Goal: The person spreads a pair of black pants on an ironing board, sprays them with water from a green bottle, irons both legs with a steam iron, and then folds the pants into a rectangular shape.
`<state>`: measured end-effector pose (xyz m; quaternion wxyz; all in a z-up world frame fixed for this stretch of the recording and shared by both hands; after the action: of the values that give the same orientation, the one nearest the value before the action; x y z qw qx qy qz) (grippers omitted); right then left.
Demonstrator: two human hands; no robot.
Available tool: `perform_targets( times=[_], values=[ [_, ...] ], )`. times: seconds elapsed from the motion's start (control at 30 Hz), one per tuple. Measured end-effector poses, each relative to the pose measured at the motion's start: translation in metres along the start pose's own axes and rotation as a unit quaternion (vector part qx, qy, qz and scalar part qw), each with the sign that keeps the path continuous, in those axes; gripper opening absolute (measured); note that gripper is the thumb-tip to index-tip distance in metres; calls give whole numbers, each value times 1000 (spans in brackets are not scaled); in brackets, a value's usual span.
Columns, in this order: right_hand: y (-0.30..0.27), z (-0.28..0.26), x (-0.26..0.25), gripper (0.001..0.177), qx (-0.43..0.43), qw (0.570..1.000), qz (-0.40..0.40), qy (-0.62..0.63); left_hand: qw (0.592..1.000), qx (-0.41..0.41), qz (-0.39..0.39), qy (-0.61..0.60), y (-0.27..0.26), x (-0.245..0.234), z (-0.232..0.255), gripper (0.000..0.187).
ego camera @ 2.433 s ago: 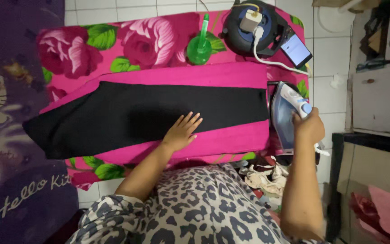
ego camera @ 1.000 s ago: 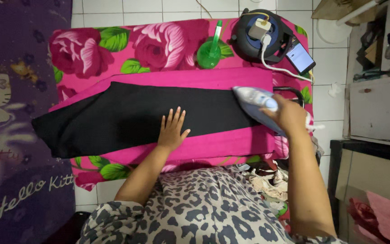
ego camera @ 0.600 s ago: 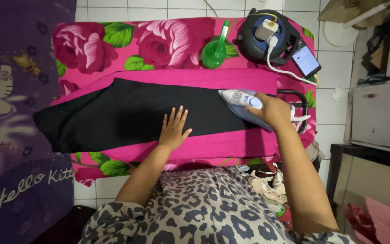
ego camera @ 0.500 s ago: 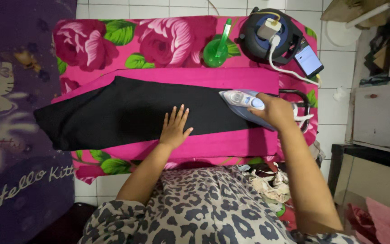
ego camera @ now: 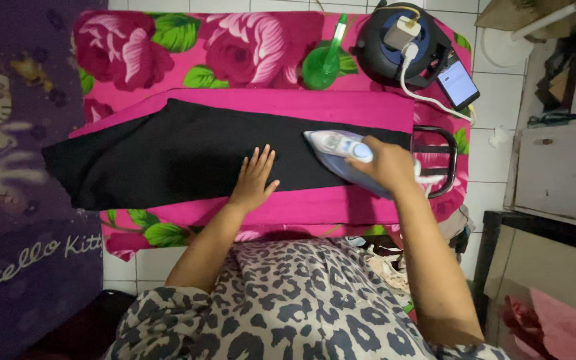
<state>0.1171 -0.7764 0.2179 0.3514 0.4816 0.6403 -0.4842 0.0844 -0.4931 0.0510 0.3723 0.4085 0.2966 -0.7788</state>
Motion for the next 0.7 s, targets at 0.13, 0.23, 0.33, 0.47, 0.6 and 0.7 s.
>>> perform_targets(
  times=[0.13, 0.23, 0.33, 0.47, 0.6, 0.7],
  values=[
    [17, -67, 19, 53, -65, 998, -16, 0, 993, -88, 55, 50, -19, -7, -27, 76],
    [30, -117, 38, 49, -147, 989, -27, -13, 975, -175, 114, 75, -46, -20, -49, 73],
    [36, -142, 48, 49, -184, 982, -18, -28, 973, -187, 102, 91, -62, -27, -63, 73],
    [33, -150, 49, 49, -226, 973, -28, -38, 976, -174, 89, 95, -84, -36, -76, 75],
    [38, -147, 52, 49, -183, 981, -32, -58, 979, -183, 62, 66, -99, -35, -89, 76],
    [35, -145, 56, 47, -164, 984, -33, -59, 980, -189, 49, 47, -110, -34, -96, 77]
  ],
)
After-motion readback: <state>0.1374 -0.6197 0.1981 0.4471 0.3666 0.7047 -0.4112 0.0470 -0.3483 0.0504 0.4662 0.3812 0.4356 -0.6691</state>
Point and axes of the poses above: each hand's wrist, its own y-axis towards the middle knuckle, its own x-axis out of the palm, z = x × y, the point moved 10 cm from there along y, towards the middle knuckle, and after that the axes turned 6 degrees about -z, right-handed, at the moved point
